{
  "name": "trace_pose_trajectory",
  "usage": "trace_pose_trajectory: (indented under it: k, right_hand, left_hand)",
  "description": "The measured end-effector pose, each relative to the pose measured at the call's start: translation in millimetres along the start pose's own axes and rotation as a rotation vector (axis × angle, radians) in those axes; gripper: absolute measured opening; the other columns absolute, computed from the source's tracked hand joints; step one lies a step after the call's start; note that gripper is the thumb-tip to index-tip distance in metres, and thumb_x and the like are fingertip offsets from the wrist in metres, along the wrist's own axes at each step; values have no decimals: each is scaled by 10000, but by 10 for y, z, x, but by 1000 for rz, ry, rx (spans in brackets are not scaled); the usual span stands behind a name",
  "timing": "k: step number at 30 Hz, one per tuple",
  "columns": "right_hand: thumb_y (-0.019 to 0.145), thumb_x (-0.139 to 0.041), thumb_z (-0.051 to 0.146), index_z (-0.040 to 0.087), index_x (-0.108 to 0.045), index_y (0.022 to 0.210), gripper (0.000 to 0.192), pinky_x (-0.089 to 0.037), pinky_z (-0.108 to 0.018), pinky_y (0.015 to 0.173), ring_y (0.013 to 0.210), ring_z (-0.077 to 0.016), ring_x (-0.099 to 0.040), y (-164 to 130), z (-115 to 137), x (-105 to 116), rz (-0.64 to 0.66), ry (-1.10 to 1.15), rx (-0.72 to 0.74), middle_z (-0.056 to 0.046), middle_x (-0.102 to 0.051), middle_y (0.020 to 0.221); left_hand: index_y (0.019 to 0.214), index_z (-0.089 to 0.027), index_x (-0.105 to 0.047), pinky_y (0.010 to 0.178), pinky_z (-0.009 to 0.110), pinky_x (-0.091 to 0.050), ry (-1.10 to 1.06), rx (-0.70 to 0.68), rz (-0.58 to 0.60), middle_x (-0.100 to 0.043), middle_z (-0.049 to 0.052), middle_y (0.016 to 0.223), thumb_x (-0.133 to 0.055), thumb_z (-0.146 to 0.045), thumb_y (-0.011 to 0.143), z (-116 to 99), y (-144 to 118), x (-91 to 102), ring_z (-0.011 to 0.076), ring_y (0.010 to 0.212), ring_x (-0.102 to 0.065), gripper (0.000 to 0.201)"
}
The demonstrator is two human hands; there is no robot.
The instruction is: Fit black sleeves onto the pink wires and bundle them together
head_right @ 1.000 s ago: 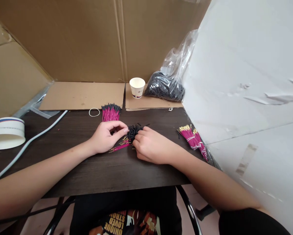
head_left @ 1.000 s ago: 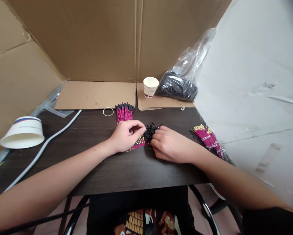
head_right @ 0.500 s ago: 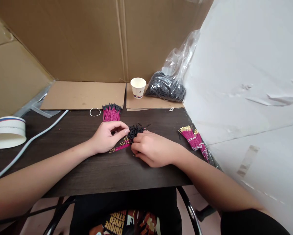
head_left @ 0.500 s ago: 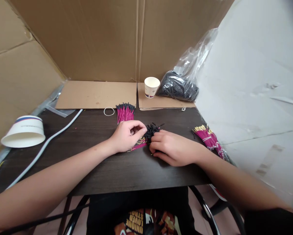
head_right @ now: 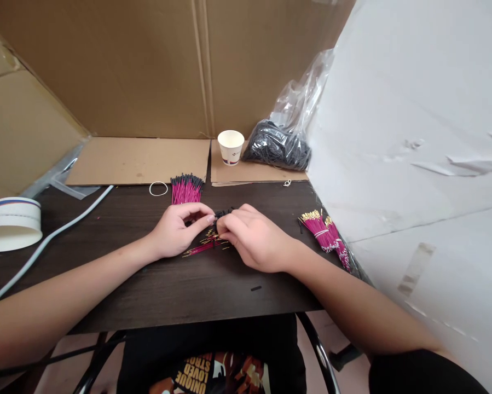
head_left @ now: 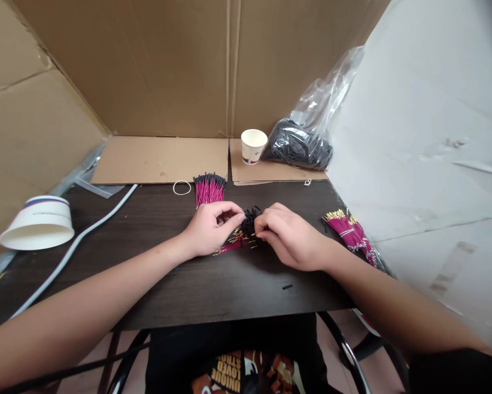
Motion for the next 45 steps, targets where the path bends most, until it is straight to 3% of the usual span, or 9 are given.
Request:
trace_pose_trajectory:
  k: [4, 10, 24, 36, 40, 45]
  right_hand:
    - [1142, -506, 150, 227, -569, 1167, 102, -492, -313, 746, 800, -171, -622, -43, -170, -16, -124, 72, -125, -39, -709, 989]
    - [1105, -533, 143, 224, -524, 1201, 126, -485, -309, 741, 776, -154, -596, -92, -323, -74, -102, 179, -252, -17, -662, 956]
    - [1087, -513, 141, 220, -517, 1189, 129, -449, -307, 693, 724, -149, -547, -82, -297, -85, -18, 162, -260, -29, -661, 972]
    - [1040, -521, 93, 216, -527, 1151, 166, -417, -294, 682, 710, -143, -539, -66, -256, -60, 73, 91, -233, -9, -652, 921]
    - [1019, -542, 80, 218, -534, 1143, 185, -460, -310, 721, 777, -165, -570, -61, -243, -60, 36, 128, -206, -37, -652, 982]
    - [977, -557, 51, 218, -547, 1094, 204, -449, -307, 711, 765, -162, -512, -45, -237, -55, -59, 105, -164, -36, -617, 977]
  left_hand:
    - [999, -166, -792, 648, 278, -526, -41, 8, -2, -762, 45, 844, -713, -349, 1039, -3, 1, 10, 157, 692, -641, 203]
    - [1008, -166, -787, 659, 277, -527, -36, 0, 7, -762, 42, 860, -715, -340, 1042, 3, -4, 10, 148, 697, -630, 191]
    - [998, -171, -806, 657, 282, -518, 16, -29, 25, -777, 56, 875, -712, -346, 1047, -19, -13, 7, 165, 727, -653, 205]
    - [967, -179, -806, 605, 269, -449, 141, -120, 103, -733, 25, 825, -693, -258, 1032, -67, -34, -5, 128, 636, -565, 153]
    - [963, -180, -806, 604, 269, -454, 152, -115, 107, -732, 22, 810, -692, -264, 1029, -65, -34, -9, 129, 628, -568, 156]
    - [954, -185, -803, 601, 268, -457, 143, -113, 105, -719, 14, 788, -698, -265, 1028, -56, -36, -14, 126, 616, -565, 151]
Point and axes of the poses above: each hand's wrist, its own y-axis towards the middle knuckle, its own x-axis out of the back of the hand, z = x × y, the point moved 3 cm from there along y, towards the middle knuckle
